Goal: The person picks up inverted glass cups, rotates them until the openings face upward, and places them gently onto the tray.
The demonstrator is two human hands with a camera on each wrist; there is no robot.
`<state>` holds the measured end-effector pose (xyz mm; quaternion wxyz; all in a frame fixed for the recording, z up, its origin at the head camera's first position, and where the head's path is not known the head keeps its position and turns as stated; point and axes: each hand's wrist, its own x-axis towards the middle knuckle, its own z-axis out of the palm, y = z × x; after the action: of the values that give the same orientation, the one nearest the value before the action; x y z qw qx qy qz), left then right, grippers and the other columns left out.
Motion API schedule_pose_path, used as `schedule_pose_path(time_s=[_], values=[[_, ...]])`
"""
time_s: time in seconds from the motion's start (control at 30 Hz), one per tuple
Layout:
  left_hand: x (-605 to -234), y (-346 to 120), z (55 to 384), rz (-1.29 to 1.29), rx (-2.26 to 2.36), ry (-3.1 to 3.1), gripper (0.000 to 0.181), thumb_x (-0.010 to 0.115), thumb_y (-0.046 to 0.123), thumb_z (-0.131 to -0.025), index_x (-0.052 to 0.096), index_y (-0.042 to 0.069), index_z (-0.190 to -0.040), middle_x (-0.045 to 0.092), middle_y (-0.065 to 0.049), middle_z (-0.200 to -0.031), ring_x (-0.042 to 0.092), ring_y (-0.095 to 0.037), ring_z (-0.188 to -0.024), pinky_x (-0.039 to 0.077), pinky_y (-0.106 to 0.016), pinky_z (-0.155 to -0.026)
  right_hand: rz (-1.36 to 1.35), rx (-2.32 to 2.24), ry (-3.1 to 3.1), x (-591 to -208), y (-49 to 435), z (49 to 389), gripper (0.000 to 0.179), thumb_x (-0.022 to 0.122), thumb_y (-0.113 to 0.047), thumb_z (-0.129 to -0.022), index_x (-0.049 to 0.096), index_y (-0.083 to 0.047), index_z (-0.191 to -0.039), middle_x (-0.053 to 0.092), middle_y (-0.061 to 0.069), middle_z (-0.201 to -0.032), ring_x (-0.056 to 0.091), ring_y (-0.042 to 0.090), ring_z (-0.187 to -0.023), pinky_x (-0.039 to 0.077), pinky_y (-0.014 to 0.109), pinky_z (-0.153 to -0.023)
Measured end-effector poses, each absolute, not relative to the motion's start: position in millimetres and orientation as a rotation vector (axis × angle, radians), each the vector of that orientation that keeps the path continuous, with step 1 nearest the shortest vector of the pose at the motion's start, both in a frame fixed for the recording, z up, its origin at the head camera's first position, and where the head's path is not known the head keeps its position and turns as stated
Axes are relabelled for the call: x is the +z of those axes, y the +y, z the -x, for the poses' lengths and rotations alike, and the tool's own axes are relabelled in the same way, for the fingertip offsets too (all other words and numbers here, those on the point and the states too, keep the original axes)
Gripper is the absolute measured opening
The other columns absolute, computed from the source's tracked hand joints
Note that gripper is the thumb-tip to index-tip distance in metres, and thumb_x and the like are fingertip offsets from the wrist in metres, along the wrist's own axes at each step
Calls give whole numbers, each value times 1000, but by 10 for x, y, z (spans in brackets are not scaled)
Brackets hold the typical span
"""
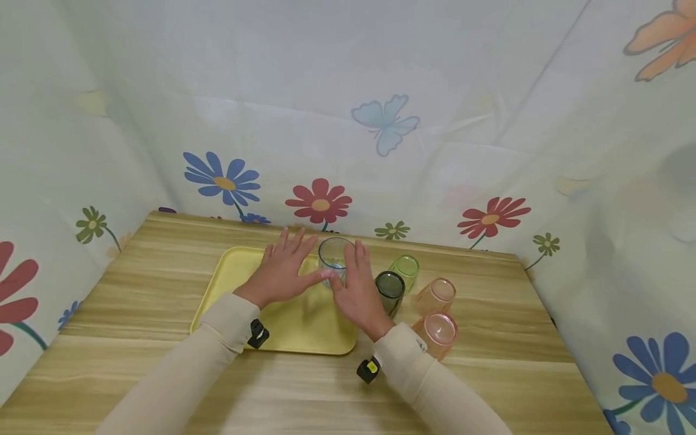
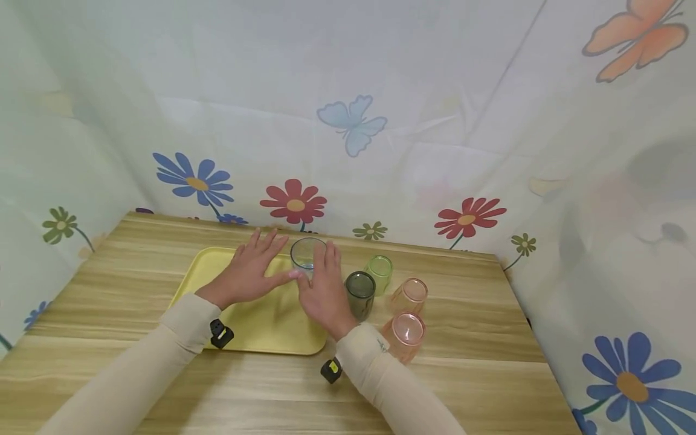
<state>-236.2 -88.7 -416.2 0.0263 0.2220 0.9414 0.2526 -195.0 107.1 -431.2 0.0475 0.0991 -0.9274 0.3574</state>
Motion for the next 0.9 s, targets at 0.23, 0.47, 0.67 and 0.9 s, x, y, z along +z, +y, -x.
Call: schedule_pose_path(time_s=[0.23,0.47,0.67,0.9], values=[[-4099,-935,2140,-584,570,3016,90,52,74,-96,28,24,-166,15,-19,-175,1,-52,-161,7,-82,-120,-398,765,-2906,-4200,1125,1810,68,51,-37,-109,30,1,-163,12,24,-174,3,44,-163,23,62,-129],[-4115,-1012,2014,-507,551,3041,89,49,77,-94,29,28,-166,20,-19,-174,2,-52,-161,4,-83,-120,-430,503,-2904,-4170,1180,1729,69,49,-44,-109,33,-4,-163,19,22,-174,9,42,-163,19,63,-130],[-4150,-1094,1911,-446,518,3077,92,44,82,-93,32,26,-165,21,-21,-173,3,-56,-159,3,-85,-118,-436,394,-2919,-4143,1234,1666,71,48,-49,-108,33,-8,-164,20,19,-175,12,40,-164,15,65,-130],[-4175,-1281,1753,-380,502,3071,93,44,82,-94,32,24,-165,19,-23,-174,2,-58,-159,3,-86,-117,-407,349,-2918,-4120,1330,1551,71,49,-51,-107,34,-10,-164,21,17,-175,11,40,-164,12,67,-130]])
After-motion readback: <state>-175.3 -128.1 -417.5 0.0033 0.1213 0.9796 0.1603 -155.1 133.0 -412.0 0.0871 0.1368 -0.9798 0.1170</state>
